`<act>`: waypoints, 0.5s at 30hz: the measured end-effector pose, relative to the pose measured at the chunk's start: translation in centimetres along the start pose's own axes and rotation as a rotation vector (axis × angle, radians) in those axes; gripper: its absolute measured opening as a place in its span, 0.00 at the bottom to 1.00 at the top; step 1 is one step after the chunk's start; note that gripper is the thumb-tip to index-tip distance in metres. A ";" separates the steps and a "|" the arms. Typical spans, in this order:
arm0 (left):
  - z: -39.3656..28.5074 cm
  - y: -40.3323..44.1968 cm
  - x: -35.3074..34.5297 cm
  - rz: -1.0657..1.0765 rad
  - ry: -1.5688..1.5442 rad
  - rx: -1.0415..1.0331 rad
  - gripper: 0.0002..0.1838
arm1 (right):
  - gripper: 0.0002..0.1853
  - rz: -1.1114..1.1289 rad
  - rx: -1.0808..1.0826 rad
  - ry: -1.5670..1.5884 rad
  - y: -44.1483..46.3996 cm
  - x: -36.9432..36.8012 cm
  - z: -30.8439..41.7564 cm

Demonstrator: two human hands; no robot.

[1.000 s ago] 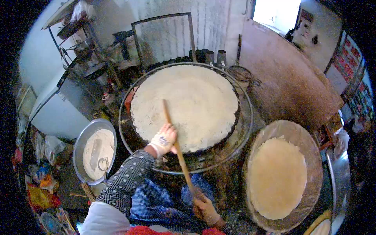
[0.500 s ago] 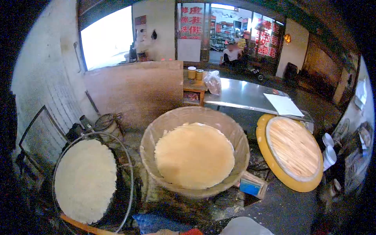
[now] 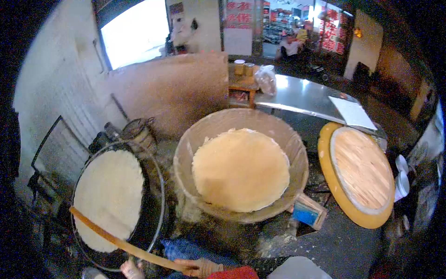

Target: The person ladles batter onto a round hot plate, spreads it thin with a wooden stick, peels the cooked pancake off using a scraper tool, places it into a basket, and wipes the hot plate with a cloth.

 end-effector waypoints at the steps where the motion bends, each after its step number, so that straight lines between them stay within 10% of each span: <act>1: -1.6 2.2 -3.2 -0.033 -0.156 0.088 0.23 | 0.31 0.031 -0.061 -0.041 0.3 -0.5 -0.7; 3: -6.6 4.1 -3.3 0.174 -0.054 0.265 0.26 | 0.31 0.081 -0.180 -0.138 0.8 -0.7 1.8; 6: -14.2 1.9 1.5 -0.555 -0.392 -0.173 0.33 | 0.31 0.010 -0.054 -0.217 1.8 -0.6 4.5; 7: -16.1 2.3 0.8 -0.095 -0.726 -0.188 0.31 | 0.31 -0.040 0.009 -0.201 2.2 -0.3 4.4; 13: -16.0 -1.4 14.0 -0.526 -0.836 -0.236 0.21 | 0.31 -0.171 -0.087 -0.146 2.8 2.8 4.6; 15: -12.8 -0.8 10.5 -0.311 -0.747 -0.209 0.42 | 0.31 -0.216 -0.173 -0.144 2.9 3.5 4.4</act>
Point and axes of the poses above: each hand's wrist, its own y-axis towards the middle knuckle, its own x-axis out of the back of the hand, z = x × y, the point moved 8 cm from there along y, towards the middle knuckle, and after that the axes turned 6 degrees about -x, right-handed, at the moved point
